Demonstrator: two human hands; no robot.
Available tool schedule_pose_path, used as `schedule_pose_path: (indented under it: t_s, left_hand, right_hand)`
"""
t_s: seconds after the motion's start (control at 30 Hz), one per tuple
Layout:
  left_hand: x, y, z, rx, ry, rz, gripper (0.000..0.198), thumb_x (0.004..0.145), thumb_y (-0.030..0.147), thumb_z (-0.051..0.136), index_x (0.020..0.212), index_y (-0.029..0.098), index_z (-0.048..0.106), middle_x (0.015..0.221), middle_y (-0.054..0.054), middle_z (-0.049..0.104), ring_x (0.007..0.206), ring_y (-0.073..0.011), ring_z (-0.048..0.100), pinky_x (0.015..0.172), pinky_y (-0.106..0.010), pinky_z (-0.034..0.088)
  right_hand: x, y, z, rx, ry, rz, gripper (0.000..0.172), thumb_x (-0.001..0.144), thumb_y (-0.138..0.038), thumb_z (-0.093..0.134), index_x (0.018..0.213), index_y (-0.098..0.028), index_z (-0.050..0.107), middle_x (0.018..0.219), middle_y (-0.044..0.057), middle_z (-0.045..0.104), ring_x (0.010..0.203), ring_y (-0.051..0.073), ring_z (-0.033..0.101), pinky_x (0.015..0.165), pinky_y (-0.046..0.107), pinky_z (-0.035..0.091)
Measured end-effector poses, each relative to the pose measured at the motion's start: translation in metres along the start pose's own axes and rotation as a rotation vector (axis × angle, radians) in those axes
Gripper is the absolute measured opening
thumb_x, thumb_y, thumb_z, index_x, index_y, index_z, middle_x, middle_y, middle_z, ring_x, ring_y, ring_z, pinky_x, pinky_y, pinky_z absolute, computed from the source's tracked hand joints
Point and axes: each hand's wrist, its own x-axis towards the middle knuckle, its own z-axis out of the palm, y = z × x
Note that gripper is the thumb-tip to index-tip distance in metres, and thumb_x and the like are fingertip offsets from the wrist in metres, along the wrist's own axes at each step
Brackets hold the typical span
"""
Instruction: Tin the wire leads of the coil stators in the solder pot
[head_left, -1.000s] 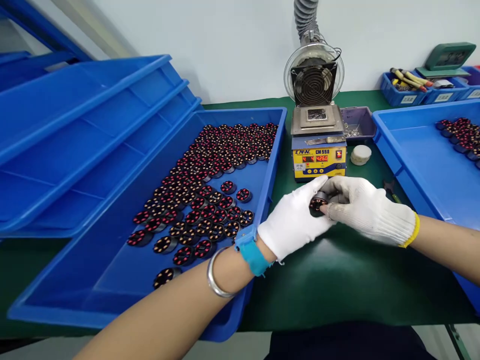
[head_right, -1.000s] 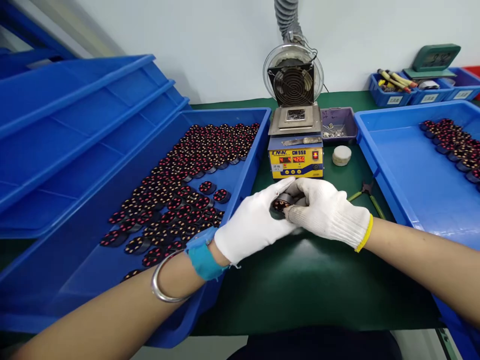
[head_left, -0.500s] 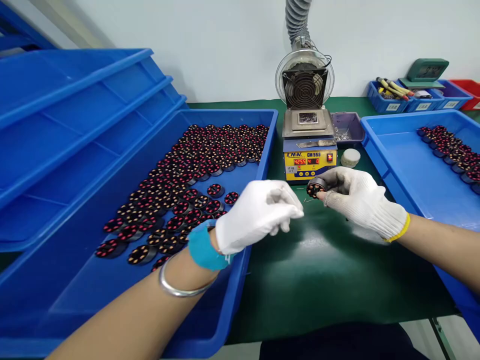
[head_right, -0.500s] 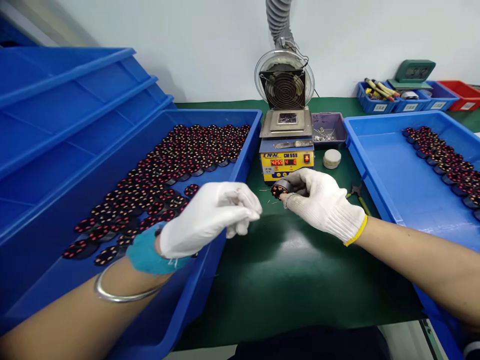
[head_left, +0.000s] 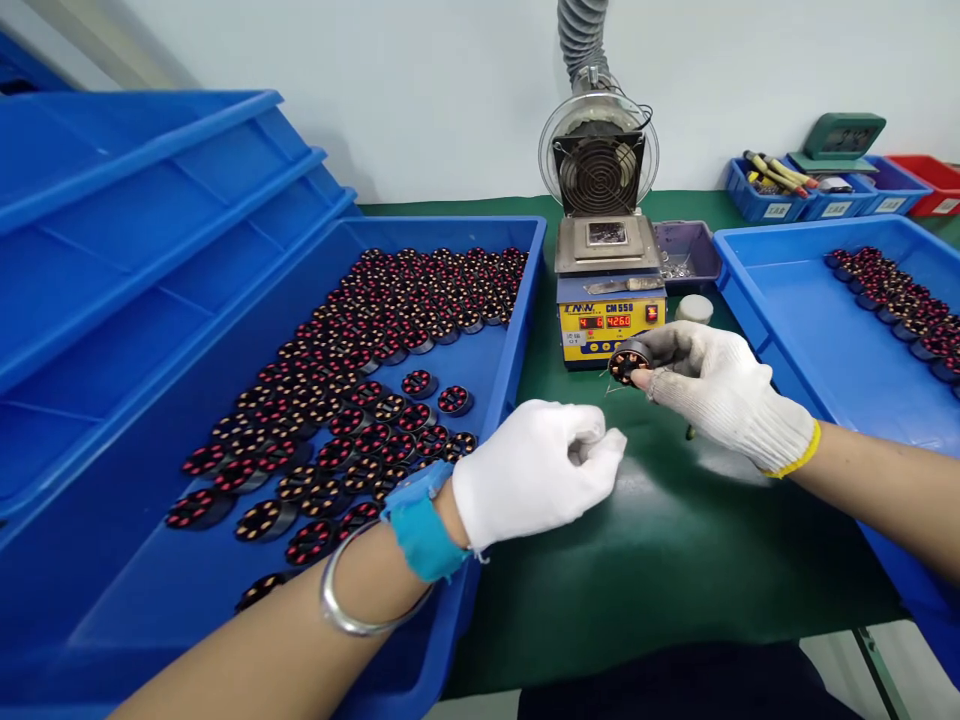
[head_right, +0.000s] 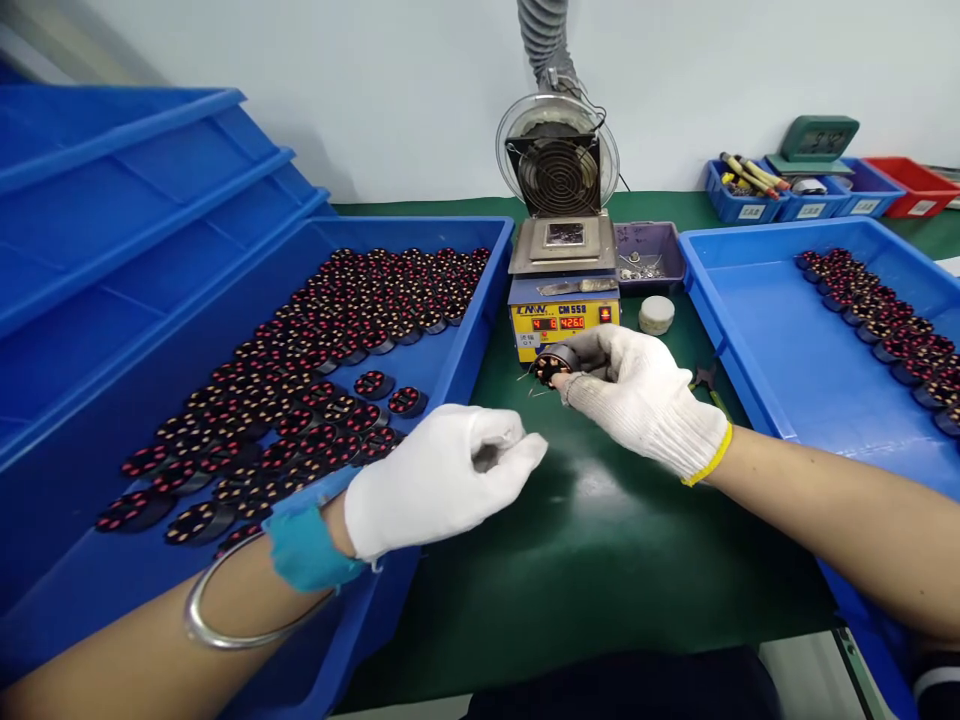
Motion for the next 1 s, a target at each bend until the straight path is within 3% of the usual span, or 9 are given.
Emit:
schedule_pose_path:
  t_s: [0.13, 0.27, 0.4, 0.47, 0.57, 0.63, 0.77, 1.0]
  left_hand:
    - [0.004, 0.000, 0.006, -0.170, 0.118, -0.264, 0.039, 0.069, 0.054, 0.069, 0.066, 0.021, 0.050, 0.059, 0.003, 0.057, 0.051, -0.0116, 0.049, 0.048, -0.024, 0.036]
    - [0.007, 0.001, 0.013, -0.467, 0.042, -0.272, 0.024, 0.084, 0.043, 0.056, 0.076, 0.020, 0.058, 0.063, 0.003, 0.061, 0.049, -0.0104, 0.054, 0.050, -0.023, 0.043]
    - [0.003, -0.003, 0.012, -0.536, 0.151, -0.244, 0.023, 0.087, 0.042, 0.054, 0.083, 0.021, 0.062, 0.059, 0.004, 0.059, 0.046, -0.0093, 0.052, 0.050, -0.022, 0.045]
    - [0.003, -0.007, 0.012, -0.517, 0.142, -0.229, 0.027, 0.086, 0.046, 0.054, 0.081, 0.020, 0.061, 0.060, 0.004, 0.059, 0.049, -0.0104, 0.054, 0.051, -0.023, 0.045]
    - [0.006, -0.012, 0.012, -0.409, -0.013, -0.212, 0.036, 0.085, 0.053, 0.053, 0.071, 0.019, 0.059, 0.061, 0.002, 0.061, 0.053, -0.0124, 0.057, 0.054, -0.024, 0.045]
    - [0.010, -0.015, 0.012, -0.351, -0.101, -0.212, 0.041, 0.084, 0.056, 0.052, 0.068, 0.019, 0.058, 0.061, 0.001, 0.062, 0.055, -0.0136, 0.057, 0.055, -0.026, 0.045]
    - [0.013, -0.018, 0.013, -0.333, -0.141, -0.214, 0.043, 0.083, 0.059, 0.049, 0.067, 0.020, 0.056, 0.060, 0.000, 0.062, 0.056, -0.0151, 0.057, 0.055, -0.027, 0.043]
    - [0.012, -0.020, 0.017, -0.320, -0.141, -0.199, 0.040, 0.083, 0.055, 0.049, 0.062, 0.021, 0.053, 0.053, 0.002, 0.057, 0.050, -0.0149, 0.052, 0.049, -0.027, 0.036]
  right_hand:
    - [-0.001, -0.004, 0.000, -0.023, 0.028, 0.008, 0.023, 0.072, -0.025, 0.069, 0.093, -0.017, 0.065, 0.094, 0.004, 0.070, 0.084, 0.016, 0.067, 0.076, 0.028, 0.057]
    - [-0.003, -0.004, 0.003, -0.065, 0.010, 0.009, 0.021, 0.070, -0.022, 0.069, 0.090, -0.017, 0.066, 0.091, 0.004, 0.070, 0.082, 0.016, 0.067, 0.075, 0.029, 0.057]
    - [0.010, -0.005, -0.006, -0.074, 0.077, -0.019, 0.023, 0.070, -0.021, 0.067, 0.092, -0.016, 0.066, 0.091, 0.005, 0.070, 0.079, 0.015, 0.067, 0.073, 0.029, 0.057]
    - [0.030, -0.009, -0.017, -0.169, 0.131, -0.096, 0.025, 0.072, -0.024, 0.066, 0.096, -0.016, 0.067, 0.092, 0.005, 0.071, 0.079, 0.016, 0.066, 0.075, 0.031, 0.056]
    - [0.078, -0.024, -0.036, -0.489, 0.259, -0.273, 0.026, 0.077, -0.029, 0.061, 0.099, -0.016, 0.067, 0.095, 0.005, 0.070, 0.088, 0.020, 0.065, 0.083, 0.037, 0.053]
    - [0.114, -0.036, -0.043, -0.751, 0.321, -0.305, 0.026, 0.080, -0.031, 0.058, 0.101, -0.019, 0.067, 0.100, 0.006, 0.069, 0.098, 0.025, 0.062, 0.090, 0.043, 0.049]
    - [0.170, -0.051, -0.041, -1.091, 0.264, -0.296, 0.032, 0.087, -0.038, 0.048, 0.111, -0.021, 0.062, 0.114, 0.009, 0.064, 0.110, 0.031, 0.057, 0.093, 0.046, 0.046]
    - [0.197, -0.044, -0.021, -1.347, 0.207, -0.271, 0.034, 0.084, -0.032, 0.051, 0.112, -0.015, 0.061, 0.108, 0.012, 0.062, 0.105, 0.034, 0.060, 0.086, 0.051, 0.048]
